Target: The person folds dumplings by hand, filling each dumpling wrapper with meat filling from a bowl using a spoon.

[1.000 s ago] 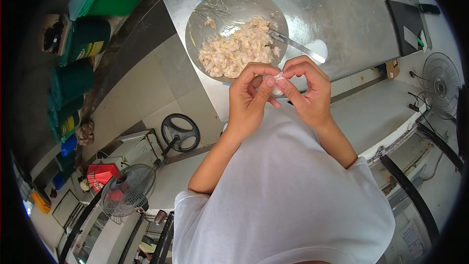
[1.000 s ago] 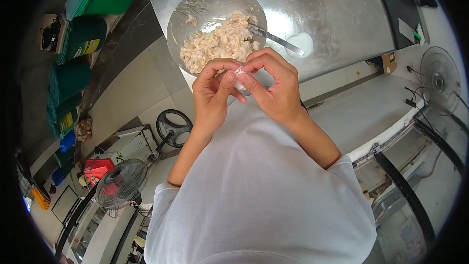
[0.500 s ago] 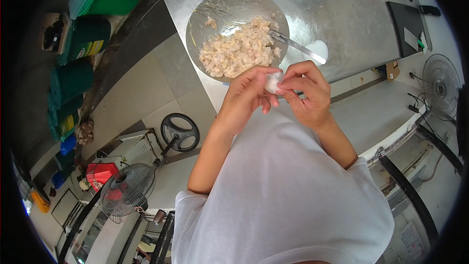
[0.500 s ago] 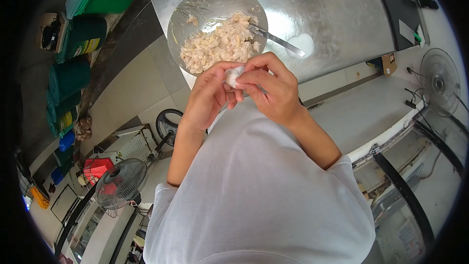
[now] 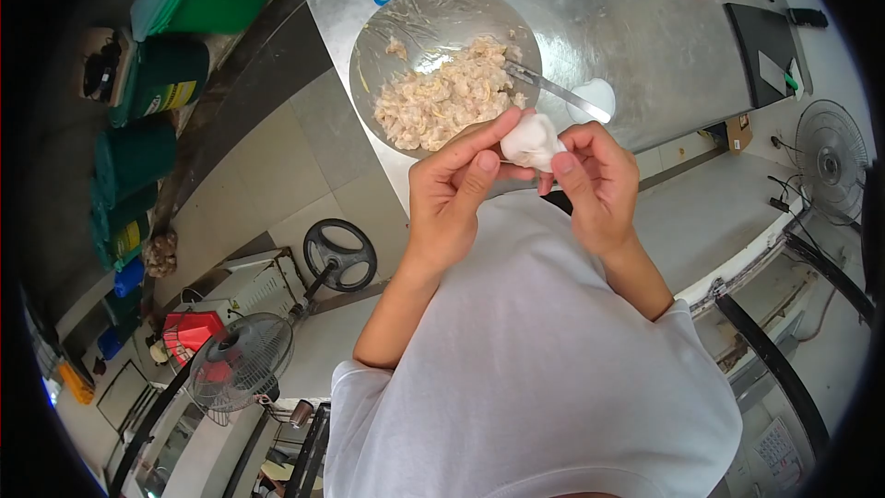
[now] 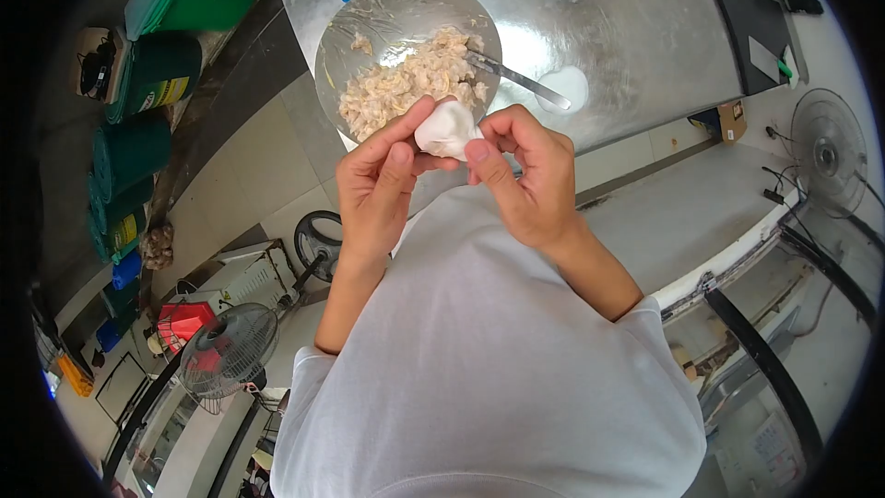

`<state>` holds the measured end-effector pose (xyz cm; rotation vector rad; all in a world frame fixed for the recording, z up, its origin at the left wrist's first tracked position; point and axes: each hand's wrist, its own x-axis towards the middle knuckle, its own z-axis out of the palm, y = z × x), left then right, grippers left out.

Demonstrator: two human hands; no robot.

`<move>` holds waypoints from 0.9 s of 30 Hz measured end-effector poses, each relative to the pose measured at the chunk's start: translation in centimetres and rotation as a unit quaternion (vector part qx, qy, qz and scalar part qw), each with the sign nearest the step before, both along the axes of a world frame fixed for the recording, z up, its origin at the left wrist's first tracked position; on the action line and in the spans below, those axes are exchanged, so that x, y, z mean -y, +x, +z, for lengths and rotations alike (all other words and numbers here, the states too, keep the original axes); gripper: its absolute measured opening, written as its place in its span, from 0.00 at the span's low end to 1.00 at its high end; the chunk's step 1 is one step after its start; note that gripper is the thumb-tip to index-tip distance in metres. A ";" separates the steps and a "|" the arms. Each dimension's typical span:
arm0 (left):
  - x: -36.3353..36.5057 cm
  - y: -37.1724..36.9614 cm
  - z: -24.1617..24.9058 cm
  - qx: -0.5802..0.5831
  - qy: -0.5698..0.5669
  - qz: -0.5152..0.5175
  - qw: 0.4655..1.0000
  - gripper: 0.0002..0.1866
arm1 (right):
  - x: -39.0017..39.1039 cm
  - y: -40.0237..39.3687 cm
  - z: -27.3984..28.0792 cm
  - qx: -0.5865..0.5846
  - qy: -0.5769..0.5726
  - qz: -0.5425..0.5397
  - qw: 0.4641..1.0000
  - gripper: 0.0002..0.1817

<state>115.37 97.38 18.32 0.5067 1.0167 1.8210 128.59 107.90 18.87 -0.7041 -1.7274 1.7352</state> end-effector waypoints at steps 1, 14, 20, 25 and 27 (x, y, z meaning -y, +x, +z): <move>0.1 0.0 0.0 -0.017 -0.017 0.006 1.000 0.20 | 0.1 -0.1 0.1 -0.012 -0.031 -0.006 0.999 0.13; -0.2 -0.2 -1.3 -0.124 -0.035 0.027 0.991 0.14 | -0.4 -0.4 1.2 0.015 -0.139 -0.012 0.990 0.13; -1.2 -0.6 -1.3 0.139 0.040 0.037 0.989 0.16 | -0.3 -1.4 0.3 -0.019 0.020 -0.081 0.996 0.08; -1.7 -0.5 -1.8 0.104 0.010 0.044 0.994 0.14 | -0.9 -1.6 -0.2 0.024 0.243 -0.076 0.967 0.05; -1.7 -0.2 -2.0 0.085 0.011 0.061 0.994 0.13 | -1.0 -2.0 0.0 0.008 0.290 -0.094 0.952 0.06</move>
